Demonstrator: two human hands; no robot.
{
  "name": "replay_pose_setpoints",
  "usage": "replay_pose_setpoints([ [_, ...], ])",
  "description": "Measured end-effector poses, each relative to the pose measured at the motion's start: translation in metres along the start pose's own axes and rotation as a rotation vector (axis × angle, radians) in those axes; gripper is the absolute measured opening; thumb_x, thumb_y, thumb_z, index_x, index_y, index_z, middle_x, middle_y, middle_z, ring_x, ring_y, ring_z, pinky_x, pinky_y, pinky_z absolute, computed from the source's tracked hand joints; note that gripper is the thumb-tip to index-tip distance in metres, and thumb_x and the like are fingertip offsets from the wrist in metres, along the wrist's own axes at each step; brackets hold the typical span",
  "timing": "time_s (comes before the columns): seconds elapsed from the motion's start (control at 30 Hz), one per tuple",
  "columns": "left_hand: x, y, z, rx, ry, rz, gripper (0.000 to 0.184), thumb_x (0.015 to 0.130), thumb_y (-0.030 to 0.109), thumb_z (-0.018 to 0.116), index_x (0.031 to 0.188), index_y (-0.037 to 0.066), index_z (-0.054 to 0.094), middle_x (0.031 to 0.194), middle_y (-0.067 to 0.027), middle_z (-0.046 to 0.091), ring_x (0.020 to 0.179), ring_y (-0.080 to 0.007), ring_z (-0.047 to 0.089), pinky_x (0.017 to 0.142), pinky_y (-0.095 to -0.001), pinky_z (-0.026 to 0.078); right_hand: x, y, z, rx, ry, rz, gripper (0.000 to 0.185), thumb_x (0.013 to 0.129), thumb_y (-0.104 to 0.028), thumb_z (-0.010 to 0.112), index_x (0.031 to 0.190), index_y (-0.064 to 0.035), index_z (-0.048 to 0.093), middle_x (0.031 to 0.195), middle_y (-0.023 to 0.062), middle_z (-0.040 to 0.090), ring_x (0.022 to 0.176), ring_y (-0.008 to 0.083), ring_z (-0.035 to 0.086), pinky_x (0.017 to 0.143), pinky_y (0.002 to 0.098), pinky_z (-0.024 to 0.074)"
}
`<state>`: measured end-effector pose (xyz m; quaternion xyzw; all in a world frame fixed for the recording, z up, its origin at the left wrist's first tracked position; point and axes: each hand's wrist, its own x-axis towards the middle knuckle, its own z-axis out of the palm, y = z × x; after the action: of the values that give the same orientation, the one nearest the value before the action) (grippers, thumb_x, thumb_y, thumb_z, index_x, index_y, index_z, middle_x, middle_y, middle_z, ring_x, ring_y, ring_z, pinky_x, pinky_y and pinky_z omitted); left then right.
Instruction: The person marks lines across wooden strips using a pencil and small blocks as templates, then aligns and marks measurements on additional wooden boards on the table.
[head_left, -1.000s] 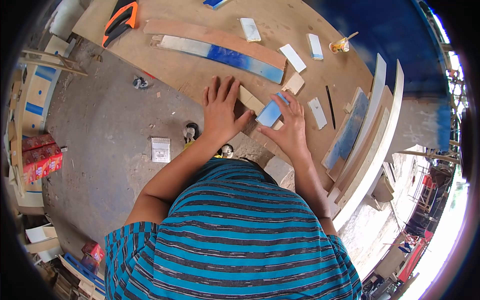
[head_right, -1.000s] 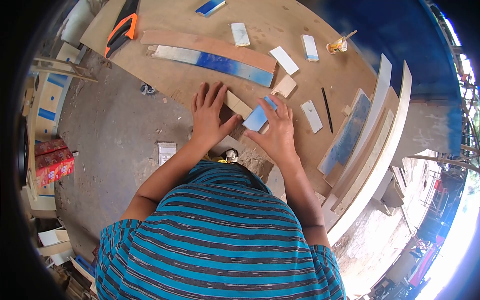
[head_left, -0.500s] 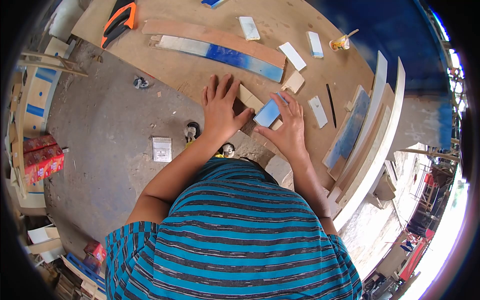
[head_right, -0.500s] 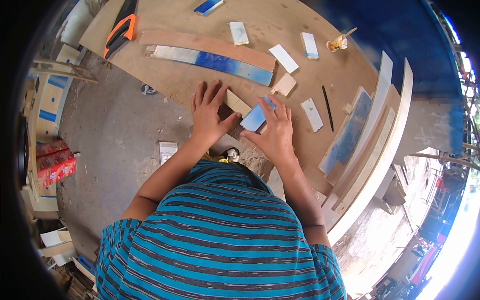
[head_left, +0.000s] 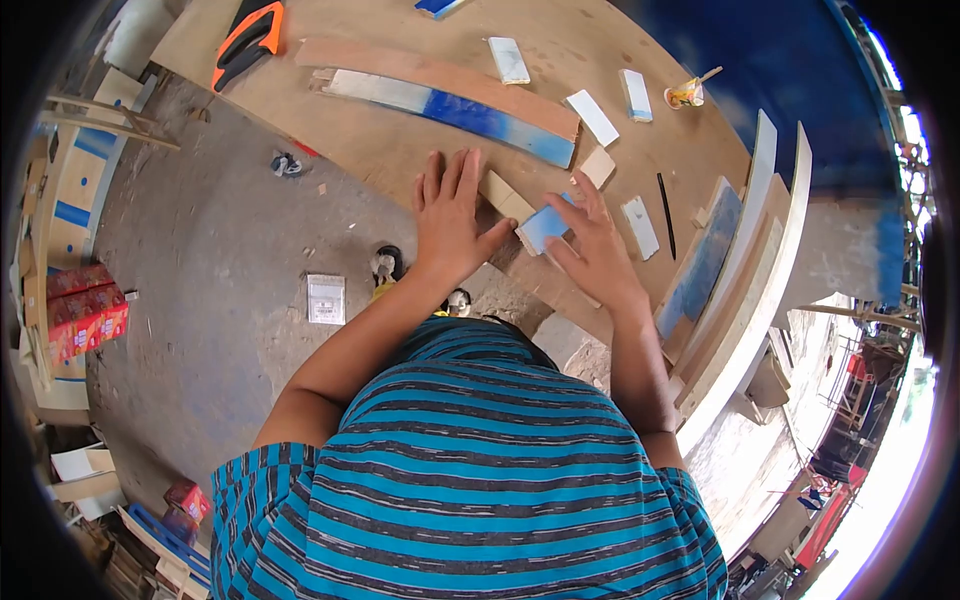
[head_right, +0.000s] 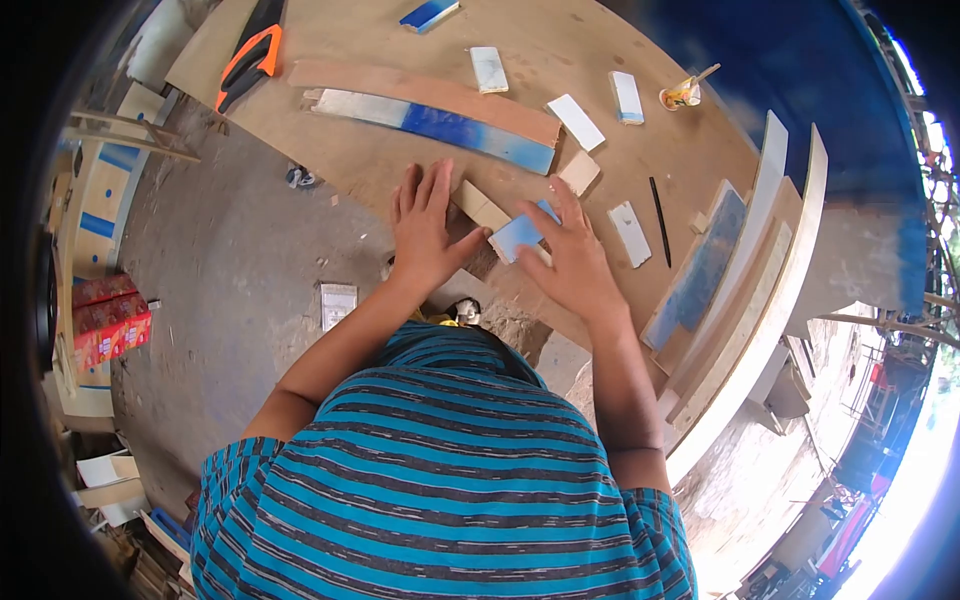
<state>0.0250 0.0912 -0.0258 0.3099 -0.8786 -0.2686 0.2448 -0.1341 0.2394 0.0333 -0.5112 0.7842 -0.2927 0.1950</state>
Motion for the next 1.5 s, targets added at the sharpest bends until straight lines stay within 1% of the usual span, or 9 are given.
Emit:
replay_pose_setpoints([
  [0.1,-0.001,0.0,0.0,-0.013,0.01,0.0,0.103,0.07,0.037,0.081,0.154,0.007,0.029,0.151,-0.0171,0.04,0.144,-0.0474,0.027,0.115,-0.062,0.019,0.011,0.003,-0.021,-0.235,-0.168,-0.233,0.054,0.077,-0.009,0.069,0.13,-0.0154,0.064,0.148,0.0185,0.044,0.129,0.0391,0.05,0.104,0.0458,0.0467],
  [0.2,-0.001,-0.001,0.002,-0.012,0.019,0.002,0.105,0.069,0.037,0.082,0.154,0.006,0.027,0.152,-0.0171,0.04,0.144,-0.0476,0.026,0.114,-0.0614,0.02,0.025,0.007,-0.027,-0.134,-0.245,-0.175,0.054,0.076,-0.002,0.066,0.129,-0.0157,0.065,0.138,0.0159,0.054,0.124,0.0358,0.054,0.102,0.0424,0.0479],
  [0.3,0.0,-0.002,0.001,-0.017,0.023,-0.003,0.109,0.07,0.039,0.081,0.155,0.003,0.023,0.15,-0.0204,0.041,0.144,-0.0477,0.026,0.114,-0.0597,0.018,0.043,-0.001,-0.036,0.068,-0.176,-0.062,0.052,0.077,0.003,0.063,0.125,-0.0173,0.067,0.128,0.0122,0.06,0.12,0.0326,0.056,0.1,0.0404,0.0488],
  [0.43,0.0,0.0,-0.001,-0.023,0.028,0.01,0.113,0.071,0.04,0.08,0.156,0.0,0.017,0.151,-0.0235,0.038,0.144,-0.0481,0.024,0.114,-0.0596,0.018,0.072,-0.016,-0.031,-0.26,-0.181,-0.242,0.051,0.077,0.002,0.066,0.123,-0.0189,0.069,0.123,0.0095,0.062,0.117,0.0313,0.057,0.098,0.0396,0.0494],
  [0.5,0.0,0.0,0.0,-0.04,0.045,0.005,0.114,0.07,0.037,0.081,0.157,0.003,0.017,0.152,-0.0234,0.036,0.144,-0.0484,0.024,0.114,-0.0598,0.019,0.084,-0.018,-0.019,-0.379,-0.155,-0.389,0.049,0.076,0.002,0.067,0.121,-0.0195,0.07,0.123,0.0081,0.062,0.115,0.0301,0.058,0.096,0.0392,0.0502],
  [0.6,-0.002,-0.001,0.002,-0.051,0.061,0.005,0.115,0.069,0.035,0.082,0.158,0.004,0.016,0.153,-0.023,0.034,0.145,-0.0486,0.022,0.114,-0.0605,0.019,0.099,-0.025,-0.009,-0.473,-0.245,-0.414,0.049,0.074,0.003,0.071,0.118,-0.0184,0.072,0.126,0.0079,0.062,0.116,0.0299,0.058,0.097,0.0402,0.0486],
  [1.03,0.0,-0.002,0.004,-0.063,0.056,0.011,0.113,0.07,0.036,0.081,0.158,0.005,0.017,0.154,-0.0217,0.034,0.144,-0.0503,0.022,0.114,-0.0623,0.019,0.112,-0.023,0.003,-0.459,-0.292,-0.461,0.04,0.073,0.0,0.07,0.108,-0.018,0.075,0.112,0.0056,0.062,0.106,0.0272,0.059,0.086,0.0393,0.0517],
  [1.13,-0.001,-0.004,0.005,-0.022,0.053,0.024,0.113,0.072,0.045,0.079,0.157,0.002,0.018,0.154,-0.0207,0.034,0.144,-0.0493,0.022,0.115,-0.0589,0.017,0.111,-0.022,0.004,-0.463,-0.278,-0.473,0.04,0.073,0.0,0.07,0.108,-0.0186,0.075,0.109,0.0046,0.062,0.103,0.0267,0.059,0.084,0.0387,0.0517],
  [1.5,0.001,-0.002,0.002,-0.023,0.032,0.024,0.112,0.071,0.039,0.08,0.157,0.005,0.017,0.151,-0.0199,0.039,0.143,-0.0492,0.023,0.116,-0.0583,0.016,0.11,-0.026,0.0,-0.424,-0.289,-0.442,0.042,0.072,0.001,0.07,0.109,-0.0177,0.076,0.107,0.0059,0.062,0.102,0.0273,0.059,0.085,0.0381,0.0504],
])
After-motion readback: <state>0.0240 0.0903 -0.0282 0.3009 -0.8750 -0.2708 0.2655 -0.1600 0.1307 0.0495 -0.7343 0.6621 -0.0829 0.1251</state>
